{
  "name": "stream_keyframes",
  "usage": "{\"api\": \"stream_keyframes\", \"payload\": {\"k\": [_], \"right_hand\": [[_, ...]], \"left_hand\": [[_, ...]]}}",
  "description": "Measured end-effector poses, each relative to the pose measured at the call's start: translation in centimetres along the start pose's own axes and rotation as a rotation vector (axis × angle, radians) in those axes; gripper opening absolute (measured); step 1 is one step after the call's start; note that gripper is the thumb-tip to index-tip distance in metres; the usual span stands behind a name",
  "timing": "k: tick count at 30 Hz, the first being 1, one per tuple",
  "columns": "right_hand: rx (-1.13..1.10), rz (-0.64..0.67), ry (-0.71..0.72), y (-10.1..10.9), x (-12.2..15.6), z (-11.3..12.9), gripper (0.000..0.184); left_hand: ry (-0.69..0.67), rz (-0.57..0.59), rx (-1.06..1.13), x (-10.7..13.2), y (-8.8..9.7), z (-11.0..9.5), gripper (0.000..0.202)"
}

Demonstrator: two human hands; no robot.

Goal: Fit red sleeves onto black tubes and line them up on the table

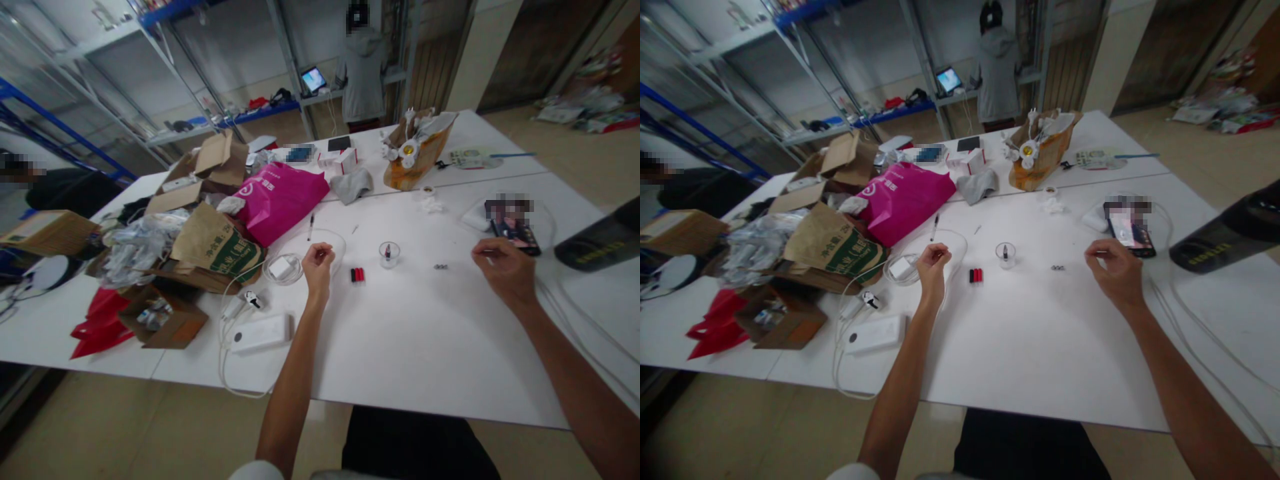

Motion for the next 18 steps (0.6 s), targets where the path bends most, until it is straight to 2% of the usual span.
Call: {"api": "stream_keyframes", "payload": {"k": [4,7,11,15,18], "right_hand": [[-0.062,0.007,-0.048,-0.5,0.1,0.5,0.019],[-0.065,0.082,-0.029,-1.3,-0.5,1.8,0.02],[-0.004,0.256,0.101,-3.1,-2.6,5.8,0.017],[0.085,0.439,0.278,-5.9,-5.0,10.8,0.012],[0.084,0.547,0.365,-8.3,-6.1,12.9,0.009]], "left_hand": [[-0.001,0.02,0.031,0.2,-0.4,-0.7,0.015],[-0.002,0.035,0.056,0.4,-0.6,-1.0,0.016],[0.002,0.042,0.064,0.5,-0.7,-1.0,0.019],[-0.009,0.049,0.049,0.6,-0.6,-1.1,0.023],[-0.013,0.044,0.032,0.6,-0.6,-1.2,0.024]]}}
Point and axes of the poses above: each hand's wrist, its own x-axis away from the middle knuckle, its own y-axis out of the back of the hand, z = x × y, the point moved 2 cm from there along -x, towards the middle knuckle, and after that the axes turned 4 degrees about -y, right-handed, at the moved point
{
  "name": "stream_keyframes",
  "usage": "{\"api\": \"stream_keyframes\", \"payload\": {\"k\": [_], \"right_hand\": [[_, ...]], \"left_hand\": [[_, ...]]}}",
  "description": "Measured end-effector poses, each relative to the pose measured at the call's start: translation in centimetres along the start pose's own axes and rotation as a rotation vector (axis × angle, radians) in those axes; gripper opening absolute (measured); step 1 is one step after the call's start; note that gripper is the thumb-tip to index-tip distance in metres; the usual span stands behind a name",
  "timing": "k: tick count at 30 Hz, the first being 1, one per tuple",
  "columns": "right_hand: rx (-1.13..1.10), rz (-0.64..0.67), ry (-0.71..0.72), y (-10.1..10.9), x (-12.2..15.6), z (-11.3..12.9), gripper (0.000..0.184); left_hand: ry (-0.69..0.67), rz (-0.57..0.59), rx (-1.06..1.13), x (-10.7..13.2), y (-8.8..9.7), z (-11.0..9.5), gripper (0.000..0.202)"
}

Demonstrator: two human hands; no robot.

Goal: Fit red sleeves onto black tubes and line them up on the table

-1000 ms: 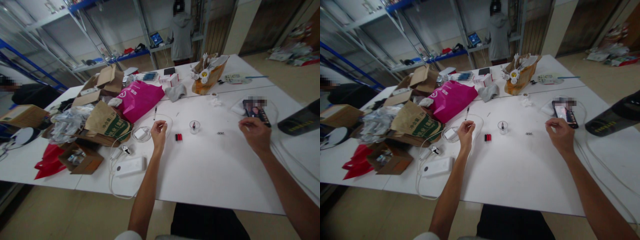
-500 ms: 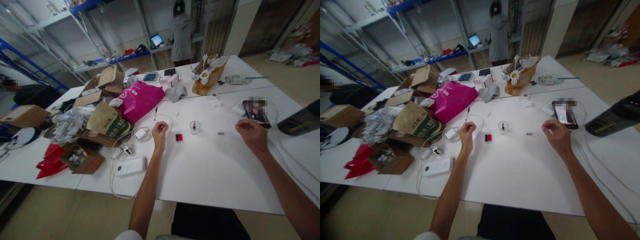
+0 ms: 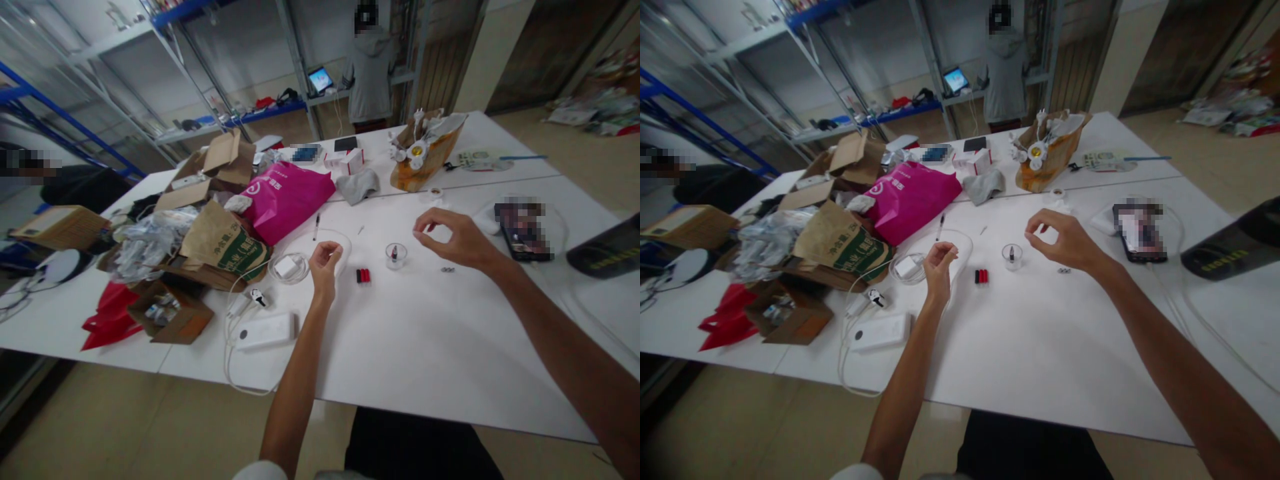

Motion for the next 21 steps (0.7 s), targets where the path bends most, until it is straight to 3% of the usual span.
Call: {"api": "stream_keyframes", "payload": {"k": [7,21], "right_hand": [[0.054,0.156,0.111,-2.8,-1.9,-1.2,0.008],[0.115,0.221,0.121,-3.8,-1.5,-3.1,0.015]], "left_hand": [[0.027,0.031,0.026,0.2,0.1,0.1,0.021],[0.054,0.039,0.045,0.3,-0.2,0.3,0.019]]}}
Point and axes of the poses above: each hand's wrist, its own x-axis away from the middle knuckle, its own y-axis out of the back of the hand, z = x × y, the point moved 2 cm from there along -x, towards the middle knuckle, and after that the axes turned 4 degrees about -y, right-handed, at the moved point
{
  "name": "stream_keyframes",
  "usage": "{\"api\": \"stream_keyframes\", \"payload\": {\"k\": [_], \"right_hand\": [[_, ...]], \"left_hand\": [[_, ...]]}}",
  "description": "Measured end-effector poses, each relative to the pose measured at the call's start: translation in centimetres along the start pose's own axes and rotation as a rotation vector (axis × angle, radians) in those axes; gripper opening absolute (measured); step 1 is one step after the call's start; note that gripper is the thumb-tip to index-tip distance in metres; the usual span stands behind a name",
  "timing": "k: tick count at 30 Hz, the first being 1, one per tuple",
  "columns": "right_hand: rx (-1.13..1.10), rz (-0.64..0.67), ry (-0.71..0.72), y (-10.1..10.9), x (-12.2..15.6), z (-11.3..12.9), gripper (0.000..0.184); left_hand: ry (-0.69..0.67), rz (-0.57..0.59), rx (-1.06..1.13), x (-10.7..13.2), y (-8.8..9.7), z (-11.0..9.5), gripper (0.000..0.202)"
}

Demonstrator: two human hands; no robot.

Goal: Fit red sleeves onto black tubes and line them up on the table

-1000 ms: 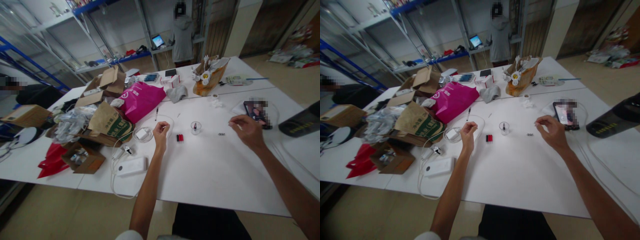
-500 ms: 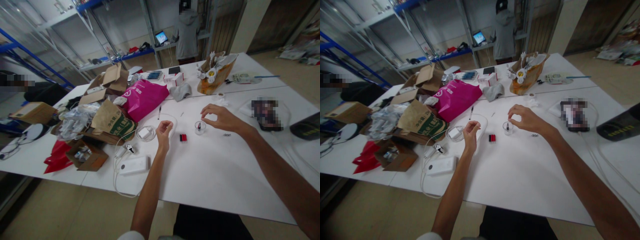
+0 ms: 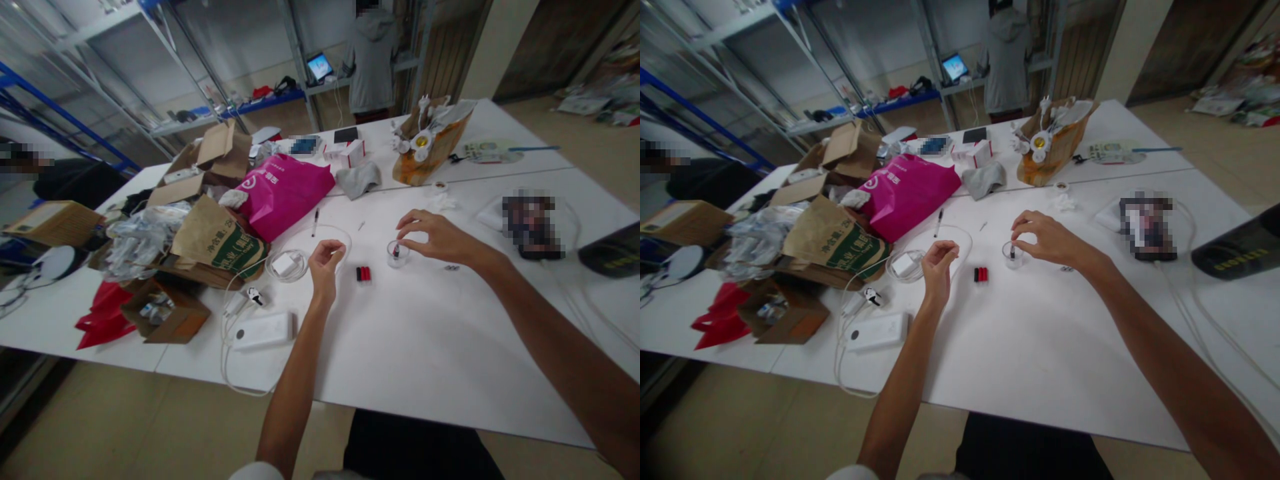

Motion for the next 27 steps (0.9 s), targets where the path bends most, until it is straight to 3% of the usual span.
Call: {"api": "stream_keyframes", "payload": {"k": [15,27], "right_hand": [[-0.012,0.021,0.01,-0.9,-0.1,-0.6,0.014],[-0.027,-0.005,-0.007,0.2,-0.2,0.2,0.014]], "left_hand": [[0.004,0.028,0.0,0.1,-0.2,-0.2,0.018],[-0.014,0.05,-0.01,0.2,-0.2,-0.4,0.019]]}}
Point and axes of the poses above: each hand's wrist, its own x-axis away from the middle knuckle, its own y-axis out of the back of the hand, z = x × y, the point moved 2 cm from there along -x, towards the middle knuckle, and after that the axes turned 4 degrees about -y, right-handed, at the moved point
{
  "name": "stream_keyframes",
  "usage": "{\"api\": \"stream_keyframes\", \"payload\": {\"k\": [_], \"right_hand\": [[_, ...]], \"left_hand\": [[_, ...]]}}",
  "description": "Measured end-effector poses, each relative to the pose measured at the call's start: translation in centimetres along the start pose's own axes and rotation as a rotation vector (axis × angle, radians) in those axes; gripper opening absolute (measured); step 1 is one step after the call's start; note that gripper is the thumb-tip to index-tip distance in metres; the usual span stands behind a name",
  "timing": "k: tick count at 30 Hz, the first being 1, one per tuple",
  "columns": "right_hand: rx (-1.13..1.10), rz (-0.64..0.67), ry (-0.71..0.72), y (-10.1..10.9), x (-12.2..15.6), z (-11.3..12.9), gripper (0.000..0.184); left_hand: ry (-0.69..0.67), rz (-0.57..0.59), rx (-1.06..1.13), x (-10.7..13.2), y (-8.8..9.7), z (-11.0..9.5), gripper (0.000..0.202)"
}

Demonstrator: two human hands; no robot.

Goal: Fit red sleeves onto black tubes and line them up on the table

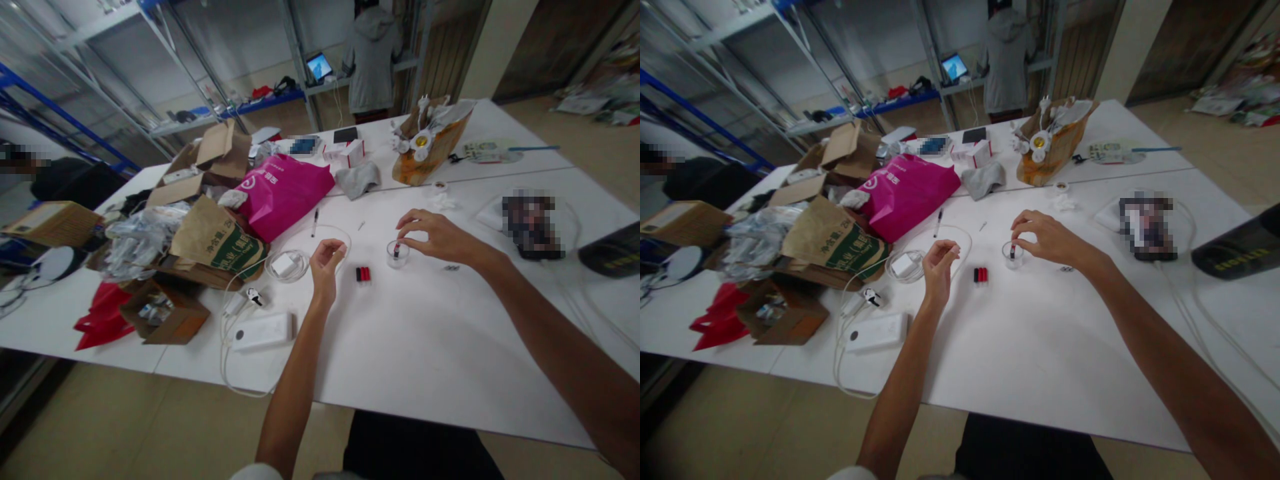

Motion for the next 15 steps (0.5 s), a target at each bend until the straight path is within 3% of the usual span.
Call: {"api": "stream_keyframes", "payload": {"k": [15], "right_hand": [[-0.095,-0.206,-0.061,7.3,0.6,4.8,0.014]], "left_hand": [[0.04,0.018,0.01,0.2,-0.6,-0.5,0.027]]}}
Point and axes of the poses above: each hand's wrist, its own x-axis away from the middle knuckle, its own y-axis out of the back of the hand, z = x × y, the point moved 2 cm from there along -x, towards the middle knuckle, and after that the axes turned 4 degrees about -y, right-handed, at the moved point
